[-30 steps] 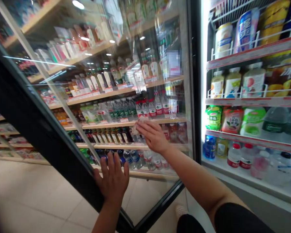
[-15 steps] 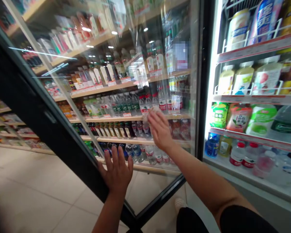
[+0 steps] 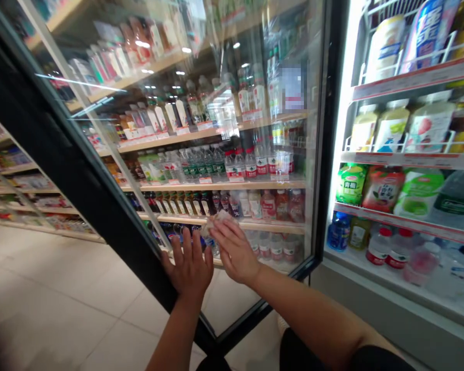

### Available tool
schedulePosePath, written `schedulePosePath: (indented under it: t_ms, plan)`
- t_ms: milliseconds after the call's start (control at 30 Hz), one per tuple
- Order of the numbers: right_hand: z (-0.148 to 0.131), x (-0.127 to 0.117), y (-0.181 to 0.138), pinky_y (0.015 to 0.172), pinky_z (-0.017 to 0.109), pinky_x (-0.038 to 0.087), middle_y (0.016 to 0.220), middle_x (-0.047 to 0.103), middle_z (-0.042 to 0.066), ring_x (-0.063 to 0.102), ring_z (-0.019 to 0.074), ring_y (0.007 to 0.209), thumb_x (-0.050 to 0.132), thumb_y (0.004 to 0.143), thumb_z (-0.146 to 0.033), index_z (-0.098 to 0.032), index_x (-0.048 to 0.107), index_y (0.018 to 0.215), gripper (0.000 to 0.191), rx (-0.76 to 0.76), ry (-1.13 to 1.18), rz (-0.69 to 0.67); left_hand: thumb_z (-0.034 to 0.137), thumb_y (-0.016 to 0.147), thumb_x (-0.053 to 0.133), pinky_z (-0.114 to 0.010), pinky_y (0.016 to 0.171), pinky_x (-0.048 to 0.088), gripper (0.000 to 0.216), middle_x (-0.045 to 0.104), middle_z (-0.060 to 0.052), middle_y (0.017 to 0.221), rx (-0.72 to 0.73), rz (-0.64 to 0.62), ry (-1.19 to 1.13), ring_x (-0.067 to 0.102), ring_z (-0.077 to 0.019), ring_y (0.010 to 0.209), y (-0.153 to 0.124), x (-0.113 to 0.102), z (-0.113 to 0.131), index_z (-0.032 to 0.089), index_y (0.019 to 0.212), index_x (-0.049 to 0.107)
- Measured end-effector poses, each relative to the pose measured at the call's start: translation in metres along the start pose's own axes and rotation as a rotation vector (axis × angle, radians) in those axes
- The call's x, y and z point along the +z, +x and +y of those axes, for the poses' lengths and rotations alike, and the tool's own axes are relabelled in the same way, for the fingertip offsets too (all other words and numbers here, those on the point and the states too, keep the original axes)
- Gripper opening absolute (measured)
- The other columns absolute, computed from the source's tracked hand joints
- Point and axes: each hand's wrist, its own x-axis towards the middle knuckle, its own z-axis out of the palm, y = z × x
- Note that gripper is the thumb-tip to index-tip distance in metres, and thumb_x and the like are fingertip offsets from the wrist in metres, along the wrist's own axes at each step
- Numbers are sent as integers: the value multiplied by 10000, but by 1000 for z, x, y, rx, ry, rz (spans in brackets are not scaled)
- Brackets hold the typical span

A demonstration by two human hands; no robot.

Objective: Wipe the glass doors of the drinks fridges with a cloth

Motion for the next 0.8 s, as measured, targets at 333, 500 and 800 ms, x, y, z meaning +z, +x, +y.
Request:
schedulePosePath:
  t_ms: [333,500,800]
  plan:
    - [34,-36,8,1180,441,408,1536,503,65,480,202,1416,360,1043,-205,-308,498,1476,466,281,30,250,320,992,534,-435,1181,316,595,648,-173,1283,111,-162,-185,505,-289,1341,-4,-8,44,87,1521,394]
    - [104,-36,5,1206,619,239,1690,155,128,127,287,1565,280,1054,-322,-246,-10,1630,649,305,-521,175,217,908,675,-430,1143,354,434,682,-123,1096,28,-68,-33,569,-261,1161,4,0,53,148,1334,627]
    - [125,-25,-13,1237,540,198,1697,122,124,66,258,1574,266,1026,-302,-185,-30,1630,682,182,-655,170,144,962,559,-410,1107,286,457,643,-38,1364,-66,190,-4,447,-247,1334,101,7,18,317,1384,592]
